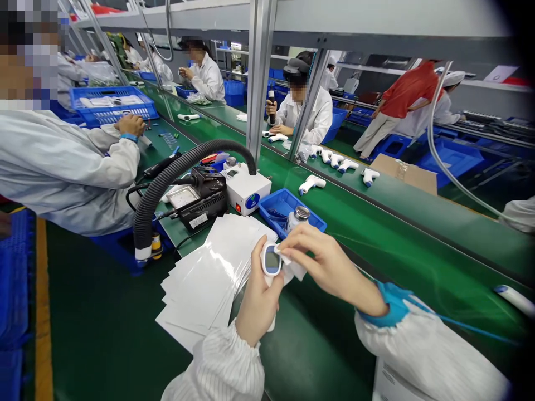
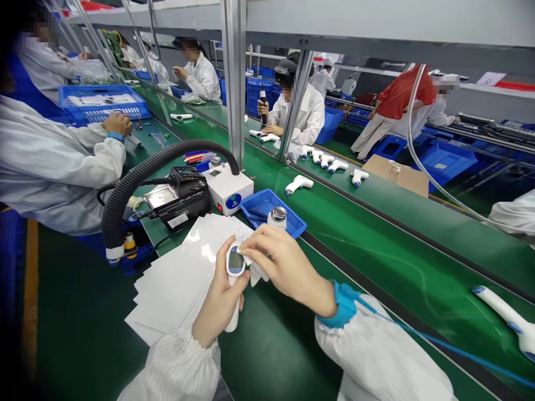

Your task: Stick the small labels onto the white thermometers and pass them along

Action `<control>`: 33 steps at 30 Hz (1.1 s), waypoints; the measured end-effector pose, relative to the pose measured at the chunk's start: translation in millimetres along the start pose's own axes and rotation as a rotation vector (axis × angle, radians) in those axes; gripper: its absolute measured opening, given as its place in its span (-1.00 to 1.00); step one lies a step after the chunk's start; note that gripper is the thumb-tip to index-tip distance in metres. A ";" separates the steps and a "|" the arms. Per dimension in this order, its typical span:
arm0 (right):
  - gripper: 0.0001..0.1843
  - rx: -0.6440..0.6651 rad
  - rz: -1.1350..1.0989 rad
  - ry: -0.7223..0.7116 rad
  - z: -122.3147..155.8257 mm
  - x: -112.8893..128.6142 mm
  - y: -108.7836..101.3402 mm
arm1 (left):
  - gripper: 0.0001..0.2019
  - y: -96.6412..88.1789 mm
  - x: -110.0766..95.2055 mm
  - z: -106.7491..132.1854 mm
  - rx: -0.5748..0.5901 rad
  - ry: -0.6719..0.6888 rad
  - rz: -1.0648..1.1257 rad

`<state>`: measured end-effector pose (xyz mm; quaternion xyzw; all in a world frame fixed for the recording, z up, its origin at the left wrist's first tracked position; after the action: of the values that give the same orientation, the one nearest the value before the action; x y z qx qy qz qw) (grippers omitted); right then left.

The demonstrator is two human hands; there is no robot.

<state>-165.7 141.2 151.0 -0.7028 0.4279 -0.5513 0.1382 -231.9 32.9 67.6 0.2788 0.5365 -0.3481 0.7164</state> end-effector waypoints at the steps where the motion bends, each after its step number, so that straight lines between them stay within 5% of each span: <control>1: -0.82 -0.005 0.066 -0.046 3.8 7.3 6.1 | -0.31 0.0 -0.8 0.6 -0.001 0.004 0.004; 9: -0.86 -0.099 0.360 -0.225 15.7 25.3 16.6 | -0.29 -8.2 -7.9 8.0 -0.054 0.120 -0.004; 13: -0.86 -0.045 0.414 -0.265 17.4 29.1 21.7 | -0.28 -8.6 -9.1 9.4 -0.057 0.090 0.003; 16: -0.85 -0.052 0.356 -0.212 16.0 29.0 16.9 | -0.25 -7.0 -6.5 9.7 -0.013 0.013 0.034; 19: -0.85 0.038 0.049 -0.123 13.3 23.0 6.9 | -0.23 -7.2 -9.2 11.9 0.038 -0.011 0.089; 22: -0.84 -0.096 -0.167 0.079 13.4 5.8 -13.2 | -0.23 -10.6 -16.4 15.8 0.029 -0.001 0.104; 25: -0.84 -0.235 -0.189 0.212 17.5 -9.1 -24.4 | -0.24 -11.0 -21.2 19.5 0.021 -0.017 0.087; 33: -0.86 -0.232 -0.241 0.253 18.5 -6.4 -14.6 | -0.23 -10.5 -20.4 22.4 0.012 -0.049 0.097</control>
<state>-142.7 149.6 150.0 -0.6852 0.4154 -0.5947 -0.0656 -231.0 13.3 92.9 0.3002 0.5024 -0.3228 0.7438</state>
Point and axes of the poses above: each hand's wrist, its own z-axis away from the middle knuckle, its own y-axis out of the palm, x = y × z, the point moved 5 cm from there along -z, towards the middle knuckle, and after that the axes turned 5 degrees about -z, right-handed, at the moved point
